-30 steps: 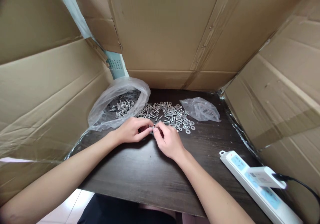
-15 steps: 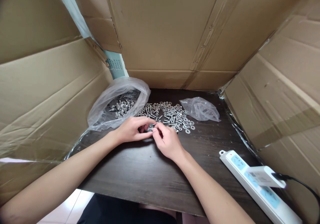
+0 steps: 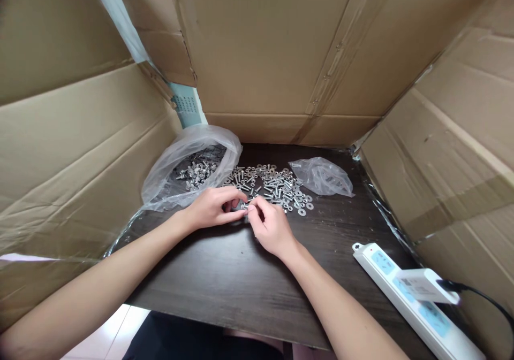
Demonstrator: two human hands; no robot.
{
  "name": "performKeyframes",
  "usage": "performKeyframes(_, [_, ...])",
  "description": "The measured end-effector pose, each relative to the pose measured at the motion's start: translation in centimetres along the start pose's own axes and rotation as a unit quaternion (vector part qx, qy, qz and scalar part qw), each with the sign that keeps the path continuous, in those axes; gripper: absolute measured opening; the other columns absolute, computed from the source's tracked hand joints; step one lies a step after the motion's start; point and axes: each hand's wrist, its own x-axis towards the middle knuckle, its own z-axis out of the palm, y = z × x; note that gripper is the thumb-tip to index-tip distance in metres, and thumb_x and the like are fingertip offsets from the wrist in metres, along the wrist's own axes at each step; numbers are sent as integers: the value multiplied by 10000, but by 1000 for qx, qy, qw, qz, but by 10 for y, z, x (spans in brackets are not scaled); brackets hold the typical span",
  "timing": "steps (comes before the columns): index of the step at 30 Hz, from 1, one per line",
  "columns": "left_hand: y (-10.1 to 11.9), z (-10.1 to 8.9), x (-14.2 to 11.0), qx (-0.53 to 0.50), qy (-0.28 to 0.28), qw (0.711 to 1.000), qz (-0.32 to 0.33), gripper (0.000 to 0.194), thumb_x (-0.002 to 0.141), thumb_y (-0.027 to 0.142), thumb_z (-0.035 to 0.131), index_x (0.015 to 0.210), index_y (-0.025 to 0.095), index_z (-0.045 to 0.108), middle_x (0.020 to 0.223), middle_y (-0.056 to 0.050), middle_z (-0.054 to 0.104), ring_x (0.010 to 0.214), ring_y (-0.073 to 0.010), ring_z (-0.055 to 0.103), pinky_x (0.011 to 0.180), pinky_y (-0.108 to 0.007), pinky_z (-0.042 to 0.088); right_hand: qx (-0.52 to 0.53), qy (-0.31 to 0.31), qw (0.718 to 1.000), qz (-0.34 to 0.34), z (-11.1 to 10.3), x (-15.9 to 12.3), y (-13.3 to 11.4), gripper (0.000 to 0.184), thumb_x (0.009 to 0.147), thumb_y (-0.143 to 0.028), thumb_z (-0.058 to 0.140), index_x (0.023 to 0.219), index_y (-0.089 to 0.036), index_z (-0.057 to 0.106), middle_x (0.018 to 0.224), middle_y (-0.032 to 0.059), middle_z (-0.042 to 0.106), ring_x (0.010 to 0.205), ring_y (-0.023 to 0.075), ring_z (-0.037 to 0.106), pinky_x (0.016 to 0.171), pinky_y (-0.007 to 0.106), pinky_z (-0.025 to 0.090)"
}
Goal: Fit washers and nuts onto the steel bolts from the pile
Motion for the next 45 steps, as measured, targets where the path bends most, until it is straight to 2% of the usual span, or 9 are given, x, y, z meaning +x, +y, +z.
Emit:
performKeyframes(15, [3,2,0,-37,7,998,-46,235,932,374,686,1075,188,671,858,10,710,614,-96,622,620,-219,470,-16,8,1000,-4,1,1,0,237,1024,-293,447,826,-206,544,633,-41,527,534,128,481,555,251,347])
performKeyframes(20, [3,4,-1,-37,7,999,-10,287,964,310,635,1224,194,678,991,-22,748,599,-87,618,617,-222,487,-9,7,1000,-5,1,1,1,233,1019,-301,455,816,-211,527,629,-39,532,539,133,492,565,249,362])
performKeyframes(26, [4,4,-1,-28,16,999,16,280,1001,290,592,1233,183,708,1015,-48,764,649,-101,646,647,-227,515,-18,7,1000,7,0,0,0,253,1023,-327,449,805,-219,516,648,-24,554,561,147,509,584,261,369])
performKeyframes(33, [4,3,0,-14,12,1000,22,238,1003,277,577,1166,183,723,932,-34,745,695,-119,659,671,-234,512,-25,-3,999,23,2,0,0,281,1029,-345,443,784,-222,510,639,-18,550,567,155,508,585,270,355])
performKeyframes(39, [3,4,0,-25,15,1000,3,178,957,276,631,1087,178,705,950,-15,749,646,-98,649,644,-222,501,-15,-7,1000,23,0,1,-2,266,1026,-344,446,815,-217,545,644,-17,569,557,152,512,580,265,361])
performKeyframes(45, [4,3,0,-33,5,999,-24,137,920,283,662,1015,187,683,809,20,724,628,-103,657,629,-213,478,-20,-7,999,25,0,1,-2,242,1016,-342,449,836,-218,553,657,-10,585,564,157,526,581,273,370])
